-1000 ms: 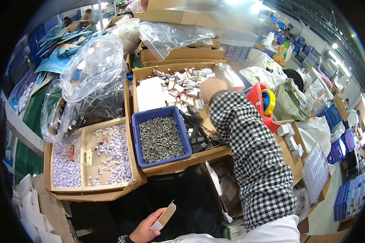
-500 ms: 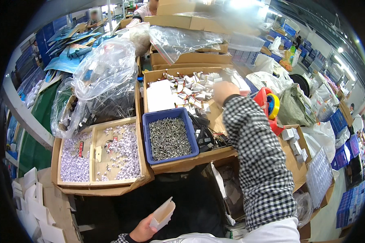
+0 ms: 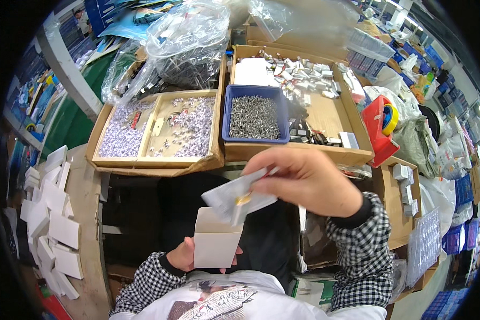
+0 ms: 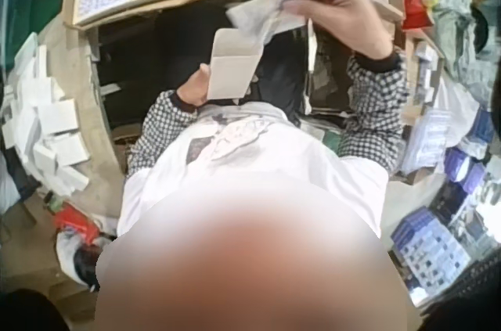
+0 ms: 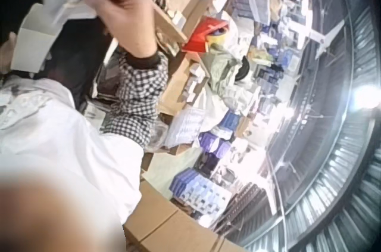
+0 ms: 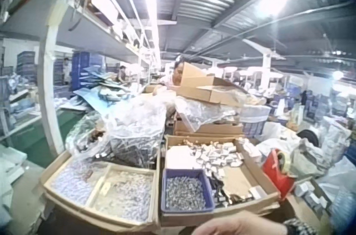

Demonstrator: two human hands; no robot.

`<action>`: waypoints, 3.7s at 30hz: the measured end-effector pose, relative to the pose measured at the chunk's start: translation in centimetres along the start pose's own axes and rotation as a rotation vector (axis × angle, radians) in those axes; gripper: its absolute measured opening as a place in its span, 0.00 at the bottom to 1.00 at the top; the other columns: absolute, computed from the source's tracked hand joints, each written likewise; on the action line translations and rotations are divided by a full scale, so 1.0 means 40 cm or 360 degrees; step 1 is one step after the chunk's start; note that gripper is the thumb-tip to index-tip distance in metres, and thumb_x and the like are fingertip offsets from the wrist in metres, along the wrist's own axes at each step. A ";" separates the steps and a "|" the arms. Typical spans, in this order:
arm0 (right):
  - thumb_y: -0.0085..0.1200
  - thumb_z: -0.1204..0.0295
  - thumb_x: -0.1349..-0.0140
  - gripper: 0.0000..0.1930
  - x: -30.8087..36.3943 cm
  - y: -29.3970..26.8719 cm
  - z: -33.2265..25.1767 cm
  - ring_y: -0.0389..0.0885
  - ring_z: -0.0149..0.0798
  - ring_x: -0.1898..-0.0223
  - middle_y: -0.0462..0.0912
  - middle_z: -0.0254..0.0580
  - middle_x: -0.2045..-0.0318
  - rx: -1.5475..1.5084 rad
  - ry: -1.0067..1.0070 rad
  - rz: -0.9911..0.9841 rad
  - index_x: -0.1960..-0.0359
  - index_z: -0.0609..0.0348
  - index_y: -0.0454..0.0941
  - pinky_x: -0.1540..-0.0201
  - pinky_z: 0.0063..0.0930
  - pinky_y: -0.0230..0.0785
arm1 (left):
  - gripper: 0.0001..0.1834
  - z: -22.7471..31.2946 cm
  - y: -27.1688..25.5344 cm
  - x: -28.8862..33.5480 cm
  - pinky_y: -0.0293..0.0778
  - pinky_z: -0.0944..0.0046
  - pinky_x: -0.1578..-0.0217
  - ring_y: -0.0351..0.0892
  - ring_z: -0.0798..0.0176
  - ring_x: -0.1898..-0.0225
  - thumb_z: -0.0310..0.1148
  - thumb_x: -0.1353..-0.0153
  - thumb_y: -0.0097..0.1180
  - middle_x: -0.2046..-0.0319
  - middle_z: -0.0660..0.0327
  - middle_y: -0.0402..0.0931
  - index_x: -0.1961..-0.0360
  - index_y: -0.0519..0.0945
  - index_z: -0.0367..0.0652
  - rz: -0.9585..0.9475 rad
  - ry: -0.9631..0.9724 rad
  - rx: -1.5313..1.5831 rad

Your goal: The person assembles small electronic components by hand, picking up white rectangular parts and inserting them into a small white box. They repeatedly reach for components from trays and place them into the box, then set the box aside and repeat the process.

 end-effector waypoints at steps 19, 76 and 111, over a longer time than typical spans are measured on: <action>0.59 0.76 0.46 0.07 -0.034 0.117 0.023 0.80 0.40 0.69 0.80 0.38 0.72 0.1051 -0.0510 -0.0134 0.65 0.55 0.79 0.68 0.31 0.74 | 0.58 0.006 -0.012 -0.012 0.76 0.65 0.58 0.76 0.62 0.59 0.76 0.53 0.42 0.46 0.49 0.68 0.36 0.56 0.33 -0.0067 -0.0191 0.0150; 0.53 0.62 0.49 0.19 -0.037 -0.399 0.167 0.81 0.45 0.64 0.83 0.41 0.69 0.1836 0.0737 0.0228 0.56 0.53 0.79 0.61 0.36 0.73 | 0.44 0.043 -0.079 -0.073 0.61 0.47 0.38 0.61 0.47 0.36 0.38 0.43 0.62 0.36 0.43 0.56 0.32 0.49 0.41 -0.0059 -0.0261 0.0207; 0.54 0.70 0.54 0.07 -0.121 0.196 -0.058 0.68 0.31 0.72 0.65 0.31 0.77 0.2440 -0.0604 -0.0663 0.74 0.57 0.76 0.74 0.23 0.62 | 0.32 0.112 -0.084 -0.018 0.69 0.64 0.45 0.74 0.56 0.45 0.21 0.48 0.59 0.45 0.52 0.72 0.40 0.68 0.42 0.0934 0.0698 -0.1398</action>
Point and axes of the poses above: each hand's wrist, its own x-axis away from the middle knuckle, its own y-axis out of the palm, z = x × y, the point moved 4 cm from there along -x, towards the middle knuckle
